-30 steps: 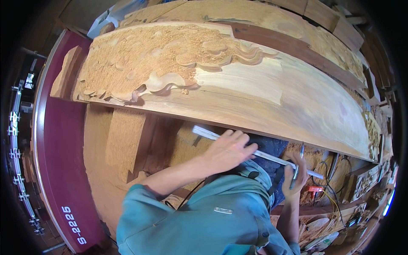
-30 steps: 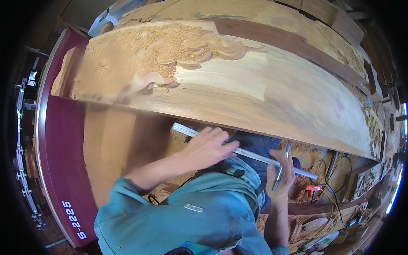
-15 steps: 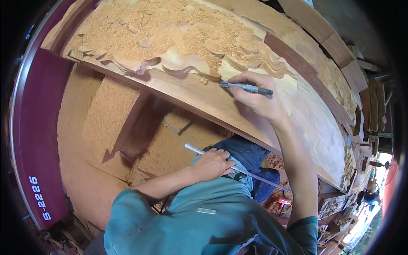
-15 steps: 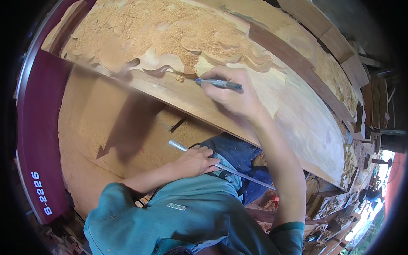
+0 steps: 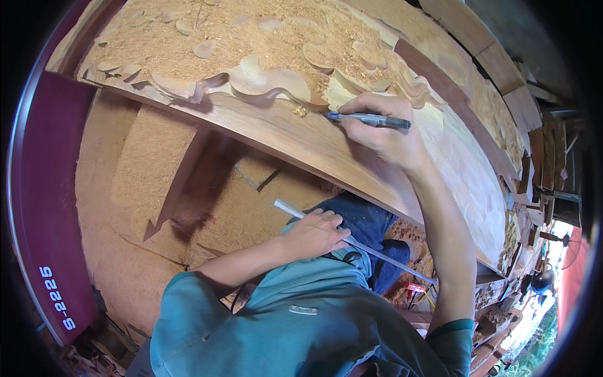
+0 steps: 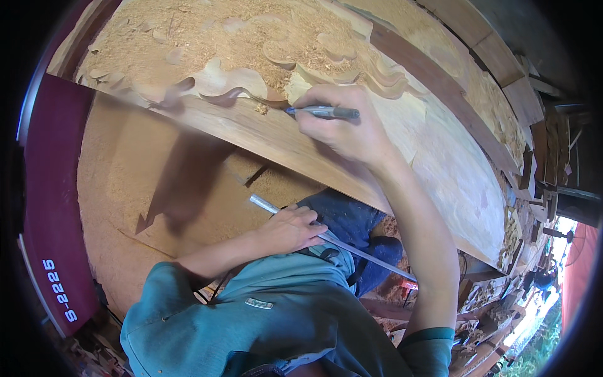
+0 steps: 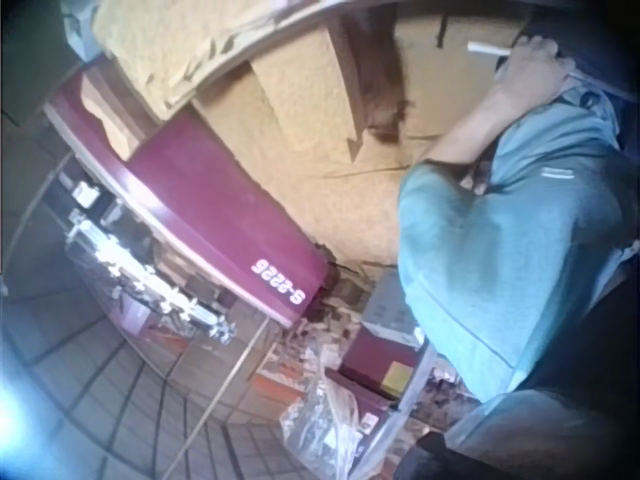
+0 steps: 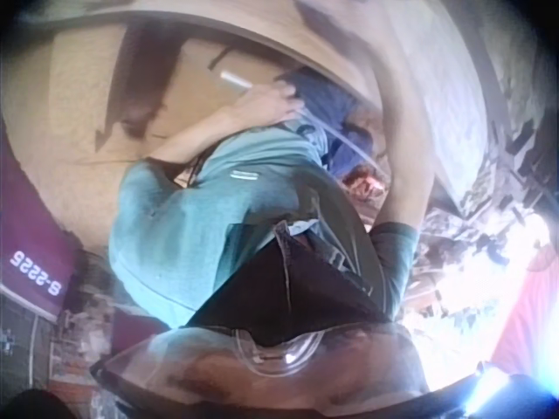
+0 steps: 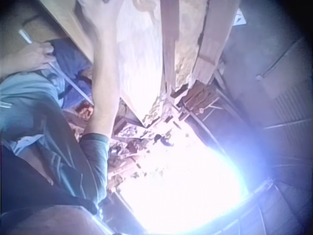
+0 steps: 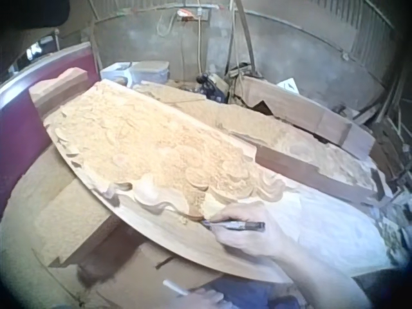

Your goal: The person measures a large wooden board using a tape measure and marks points with a pen. They then use a straight ruler to draw straight lines connecting the marked points on the wood surface.

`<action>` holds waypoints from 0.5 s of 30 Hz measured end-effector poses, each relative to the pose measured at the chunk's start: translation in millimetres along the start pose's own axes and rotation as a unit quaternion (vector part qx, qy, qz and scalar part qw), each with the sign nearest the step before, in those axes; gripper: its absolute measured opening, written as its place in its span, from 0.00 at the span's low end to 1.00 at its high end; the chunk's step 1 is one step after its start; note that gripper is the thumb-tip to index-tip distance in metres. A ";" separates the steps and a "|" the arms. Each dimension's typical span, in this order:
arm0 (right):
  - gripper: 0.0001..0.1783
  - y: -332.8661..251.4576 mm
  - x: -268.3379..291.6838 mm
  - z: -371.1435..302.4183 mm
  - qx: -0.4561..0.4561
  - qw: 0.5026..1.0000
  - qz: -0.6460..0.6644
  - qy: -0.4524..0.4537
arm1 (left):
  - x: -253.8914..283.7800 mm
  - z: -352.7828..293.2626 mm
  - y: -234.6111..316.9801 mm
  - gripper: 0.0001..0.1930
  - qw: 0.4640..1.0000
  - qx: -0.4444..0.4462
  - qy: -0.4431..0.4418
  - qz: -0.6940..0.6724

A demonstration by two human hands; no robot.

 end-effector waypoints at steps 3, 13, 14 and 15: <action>0.14 7.1 2.3 -2.3 -0.035 0.999 0.002 -0.003 | -1.6 0.8 0.3 0.16 1.000 0.003 -0.008 0.009; 0.11 3.4 3.9 -8.1 -0.003 0.999 -0.007 0.033 | 2.0 7.0 0.2 0.15 1.000 -0.013 -0.012 -0.015; 0.10 6.8 10.4 -16.1 -0.020 0.999 -0.015 0.039 | 5.4 10.5 1.3 0.16 1.000 -0.013 -0.018 -0.008; 0.09 10.0 16.4 -26.1 -0.037 0.998 -0.022 0.048 | 9.9 11.7 5.4 0.16 1.000 -0.015 -0.026 -0.001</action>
Point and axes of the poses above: each hand's wrist, its own z-axis towards the middle knuckle, its own x-axis out of the back of the hand, y = z × x, the point moved 5 cm from there along z, towards the middle knuckle, and after that the axes turned 8 degrees about -x, right-handed, at the moved point
